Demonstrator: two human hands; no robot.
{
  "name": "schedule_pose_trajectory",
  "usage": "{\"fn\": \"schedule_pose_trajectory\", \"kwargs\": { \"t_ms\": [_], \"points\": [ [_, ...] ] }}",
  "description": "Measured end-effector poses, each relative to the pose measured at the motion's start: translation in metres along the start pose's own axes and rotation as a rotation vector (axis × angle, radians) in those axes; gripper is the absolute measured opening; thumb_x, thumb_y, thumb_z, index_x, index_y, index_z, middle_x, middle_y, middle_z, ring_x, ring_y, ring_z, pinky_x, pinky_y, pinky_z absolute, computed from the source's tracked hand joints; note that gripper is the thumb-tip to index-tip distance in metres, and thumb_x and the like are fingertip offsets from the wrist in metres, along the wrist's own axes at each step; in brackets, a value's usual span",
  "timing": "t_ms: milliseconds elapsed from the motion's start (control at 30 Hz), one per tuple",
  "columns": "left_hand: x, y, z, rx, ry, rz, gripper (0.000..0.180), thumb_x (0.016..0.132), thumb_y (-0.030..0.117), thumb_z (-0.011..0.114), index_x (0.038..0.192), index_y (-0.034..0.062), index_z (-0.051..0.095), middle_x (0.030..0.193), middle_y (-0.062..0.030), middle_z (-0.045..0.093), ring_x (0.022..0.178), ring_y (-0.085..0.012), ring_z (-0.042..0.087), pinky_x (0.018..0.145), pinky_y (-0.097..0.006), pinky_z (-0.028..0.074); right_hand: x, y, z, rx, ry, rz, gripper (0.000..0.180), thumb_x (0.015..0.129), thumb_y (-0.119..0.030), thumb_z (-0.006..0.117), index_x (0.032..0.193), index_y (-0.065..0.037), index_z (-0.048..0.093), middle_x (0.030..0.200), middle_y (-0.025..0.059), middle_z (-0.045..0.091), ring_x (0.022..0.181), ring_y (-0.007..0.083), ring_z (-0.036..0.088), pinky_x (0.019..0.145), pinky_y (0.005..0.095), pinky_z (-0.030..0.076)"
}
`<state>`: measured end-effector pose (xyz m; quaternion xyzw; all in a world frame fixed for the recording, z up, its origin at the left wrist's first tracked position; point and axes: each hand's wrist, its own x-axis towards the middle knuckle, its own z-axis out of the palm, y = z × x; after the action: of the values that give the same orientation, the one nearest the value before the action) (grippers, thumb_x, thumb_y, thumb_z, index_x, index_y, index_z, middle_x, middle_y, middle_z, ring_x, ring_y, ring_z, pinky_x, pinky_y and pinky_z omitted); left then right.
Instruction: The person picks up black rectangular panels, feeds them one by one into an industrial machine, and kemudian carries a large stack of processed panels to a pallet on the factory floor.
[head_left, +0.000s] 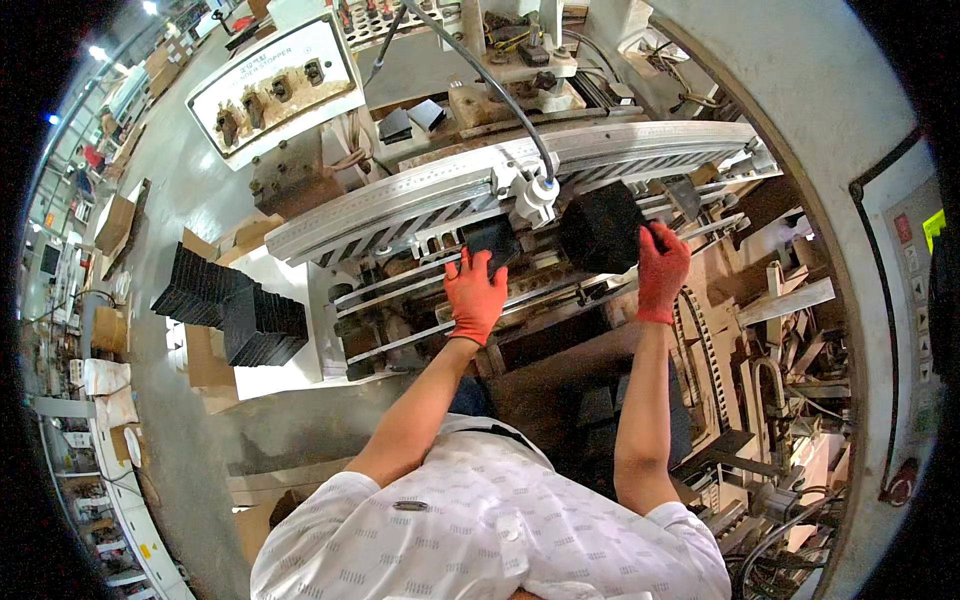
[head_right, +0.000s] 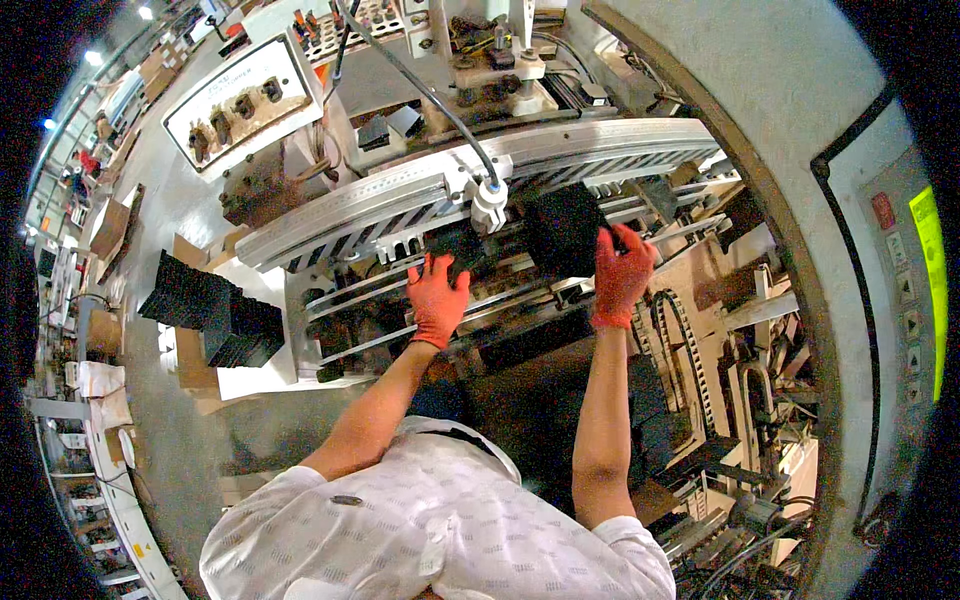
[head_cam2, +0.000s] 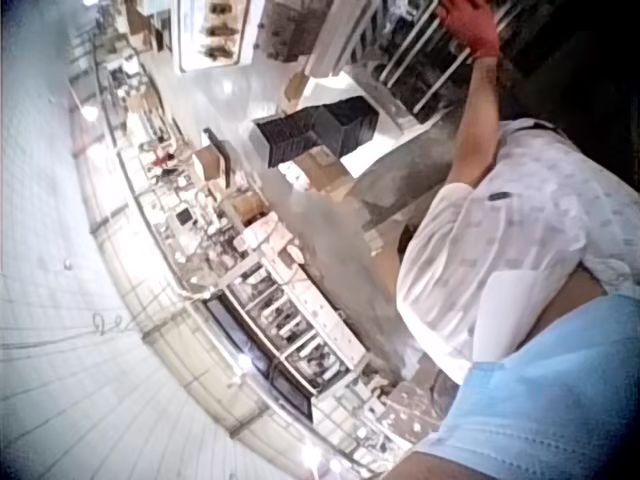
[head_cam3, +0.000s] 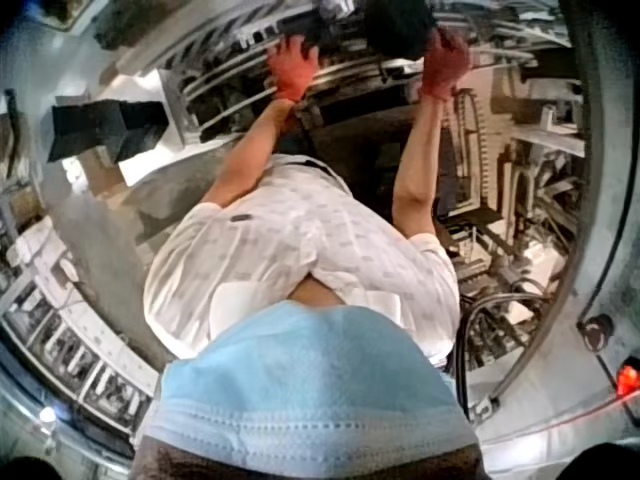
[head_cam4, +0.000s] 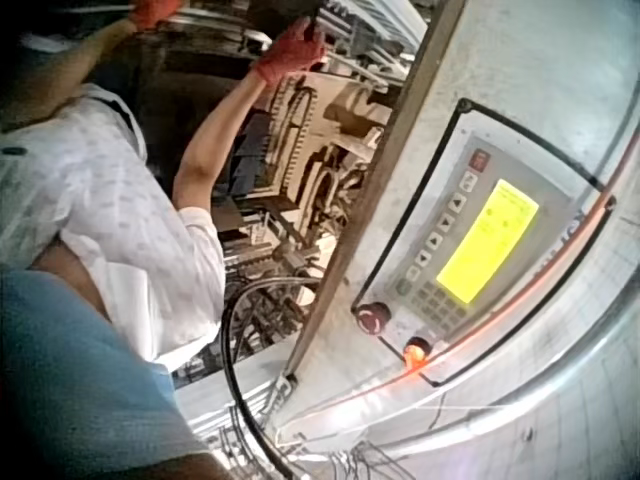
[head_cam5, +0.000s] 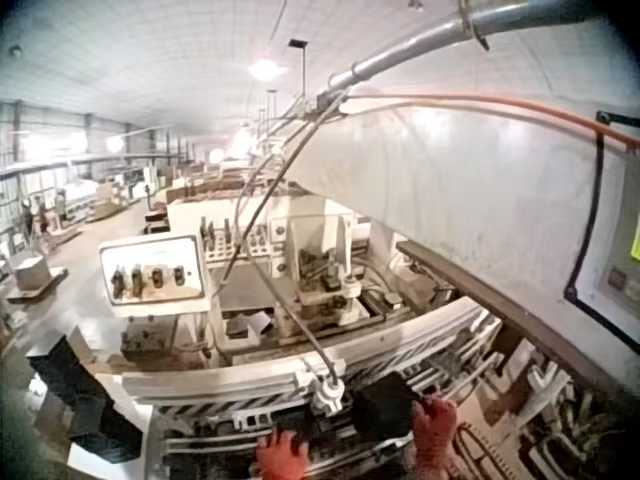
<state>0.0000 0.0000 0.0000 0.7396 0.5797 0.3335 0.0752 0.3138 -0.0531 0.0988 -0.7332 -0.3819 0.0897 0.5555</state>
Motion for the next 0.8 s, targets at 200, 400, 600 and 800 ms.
{"fn": "schedule_pose_trajectory", "kwargs": {
  "t_ms": [200,400,600,800],
  "points": [
    [-0.001,0.003,-0.004,0.049,0.015,-0.019,0.045,0.091,0.038,0.079,0.124,0.0115,0.067,0.131,-0.0237,0.071,0.126,-0.0421,0.06,0.104,-0.055,0.042,-0.018,-0.055,0.011,-0.435,0.079,-0.353,0.054,0.079,-0.046,0.091,0.112,-0.011,0.068,0.117,0.0109,0.071,0.112,0.0387,0.066,0.098,0.051,0.051],
    [0.001,0.0,0.001,0.081,-0.03,-0.03,0.046,0.094,0.043,0.076,0.13,0.0166,0.064,0.142,-0.0279,0.066,0.122,-0.046,0.056,0.099,-0.058,0.046,-0.017,-0.079,0.024,-0.617,-0.192,-0.241,0.074,0.071,-0.054,0.094,0.124,-0.012,0.062,0.121,0.0134,0.069,0.113,0.0389,0.066,0.098,0.0533,0.052],
    [-0.003,-0.036,-0.053,-0.137,-0.197,0.147,0.041,0.089,0.03,0.078,0.123,0.0084,0.07,0.127,-0.0143,0.074,0.115,-0.0382,0.066,0.103,-0.049,0.048,-0.049,-0.095,0.04,-0.476,0.223,-0.65,0.049,0.085,-0.041,0.086,0.113,-0.009,0.063,0.117,0.015,0.067,0.113,0.0385,0.062,0.098,0.0525,0.051],
    [-0.053,-0.092,-0.213,-0.087,0.136,0.125,0.032,0.086,0.018,0.078,0.116,0.0087,0.072,0.121,-0.0146,0.075,0.112,-0.037,0.067,0.099,-0.049,0.051,-0.153,-0.079,0.121,-0.197,-0.189,-0.552,0.032,0.085,-0.029,0.081,0.107,-0.01,0.067,0.107,0.0151,0.066,0.109,0.0386,0.061,0.092,0.0505,0.051]
  ]
}}
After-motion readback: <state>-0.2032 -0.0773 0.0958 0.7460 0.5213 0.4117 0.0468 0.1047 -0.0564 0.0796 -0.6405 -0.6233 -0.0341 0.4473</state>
